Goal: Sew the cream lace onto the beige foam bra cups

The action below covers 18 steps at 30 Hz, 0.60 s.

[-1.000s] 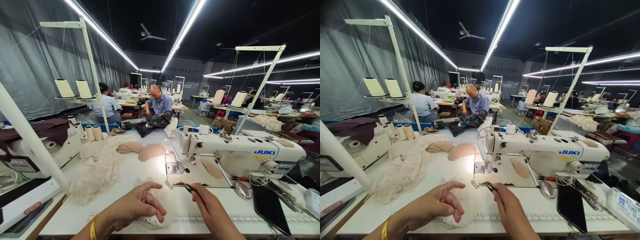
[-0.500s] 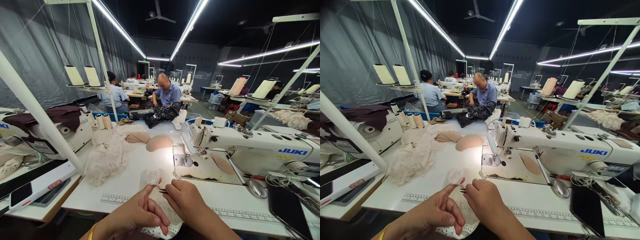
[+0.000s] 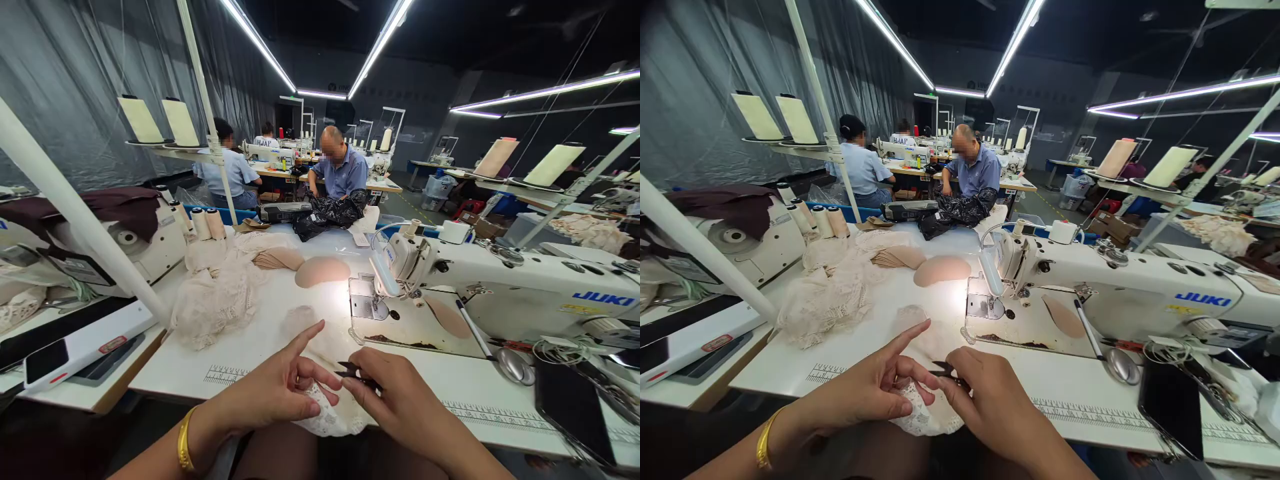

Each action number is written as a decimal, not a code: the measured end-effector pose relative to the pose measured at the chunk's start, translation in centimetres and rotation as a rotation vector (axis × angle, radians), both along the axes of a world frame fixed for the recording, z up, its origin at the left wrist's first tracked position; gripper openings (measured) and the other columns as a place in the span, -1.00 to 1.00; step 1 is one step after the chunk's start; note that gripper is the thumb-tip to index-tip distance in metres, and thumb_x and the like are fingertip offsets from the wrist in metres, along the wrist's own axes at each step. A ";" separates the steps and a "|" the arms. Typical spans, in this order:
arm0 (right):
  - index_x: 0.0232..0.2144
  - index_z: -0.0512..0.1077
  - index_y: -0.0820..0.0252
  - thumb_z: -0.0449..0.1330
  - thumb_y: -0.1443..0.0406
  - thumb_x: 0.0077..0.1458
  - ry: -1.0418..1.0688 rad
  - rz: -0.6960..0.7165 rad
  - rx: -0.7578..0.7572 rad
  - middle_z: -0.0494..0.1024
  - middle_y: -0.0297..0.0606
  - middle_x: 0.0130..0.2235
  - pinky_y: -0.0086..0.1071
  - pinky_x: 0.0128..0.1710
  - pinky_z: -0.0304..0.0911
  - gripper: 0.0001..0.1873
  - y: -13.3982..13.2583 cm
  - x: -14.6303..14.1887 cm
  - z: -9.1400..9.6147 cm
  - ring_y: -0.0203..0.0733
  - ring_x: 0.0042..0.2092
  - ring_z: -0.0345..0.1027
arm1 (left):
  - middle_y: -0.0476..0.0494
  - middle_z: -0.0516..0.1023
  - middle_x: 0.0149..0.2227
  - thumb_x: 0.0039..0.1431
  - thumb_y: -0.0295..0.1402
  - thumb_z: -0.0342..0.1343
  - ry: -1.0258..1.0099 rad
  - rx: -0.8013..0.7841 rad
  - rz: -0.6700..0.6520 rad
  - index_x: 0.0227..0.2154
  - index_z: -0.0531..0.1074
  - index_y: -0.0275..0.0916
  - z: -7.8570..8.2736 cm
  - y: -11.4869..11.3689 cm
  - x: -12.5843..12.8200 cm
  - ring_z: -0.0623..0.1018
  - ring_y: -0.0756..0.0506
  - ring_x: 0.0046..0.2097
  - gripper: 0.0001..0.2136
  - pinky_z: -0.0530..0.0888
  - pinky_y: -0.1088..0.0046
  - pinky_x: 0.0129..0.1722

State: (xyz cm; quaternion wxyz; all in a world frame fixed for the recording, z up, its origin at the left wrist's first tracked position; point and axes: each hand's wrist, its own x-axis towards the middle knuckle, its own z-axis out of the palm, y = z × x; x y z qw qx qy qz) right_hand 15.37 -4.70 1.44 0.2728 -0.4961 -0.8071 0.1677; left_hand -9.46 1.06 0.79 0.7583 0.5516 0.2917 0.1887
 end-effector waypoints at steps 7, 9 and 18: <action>-0.16 0.56 0.07 0.16 0.17 0.42 0.078 0.142 -0.435 0.70 -0.34 -0.15 -0.39 -0.23 0.20 -0.80 -0.4 -0.9 3.4 -0.15 -0.18 0.51 | -0.14 0.48 0.28 0.11 -0.58 0.18 0.151 0.311 -0.038 0.52 -0.23 0.27 1.0 -1.0 0.3 0.55 -0.23 0.23 0.06 0.53 0.23 0.04; -0.01 0.59 0.00 0.16 0.17 0.43 0.109 0.174 -0.478 0.71 -0.33 0.00 -0.37 -0.11 0.27 -0.76 -0.2 -1.0 3.6 -0.09 -0.06 0.56 | -0.06 0.45 0.33 0.13 -0.62 0.15 0.192 0.424 -0.057 0.50 -0.23 0.37 1.1 -1.4 0.2 0.50 -0.21 0.28 0.06 0.54 0.24 0.07; -0.17 0.65 0.12 0.16 0.16 0.40 0.010 0.171 -0.451 0.71 -0.28 -0.24 -0.40 -0.35 0.14 -0.72 0.3 -1.9 3.7 -0.17 -0.31 0.46 | -0.04 0.40 0.38 0.13 -0.69 0.11 0.229 0.568 -0.111 0.50 -0.30 0.41 1.8 -1.8 0.4 0.53 -0.20 0.26 0.10 0.59 0.24 0.08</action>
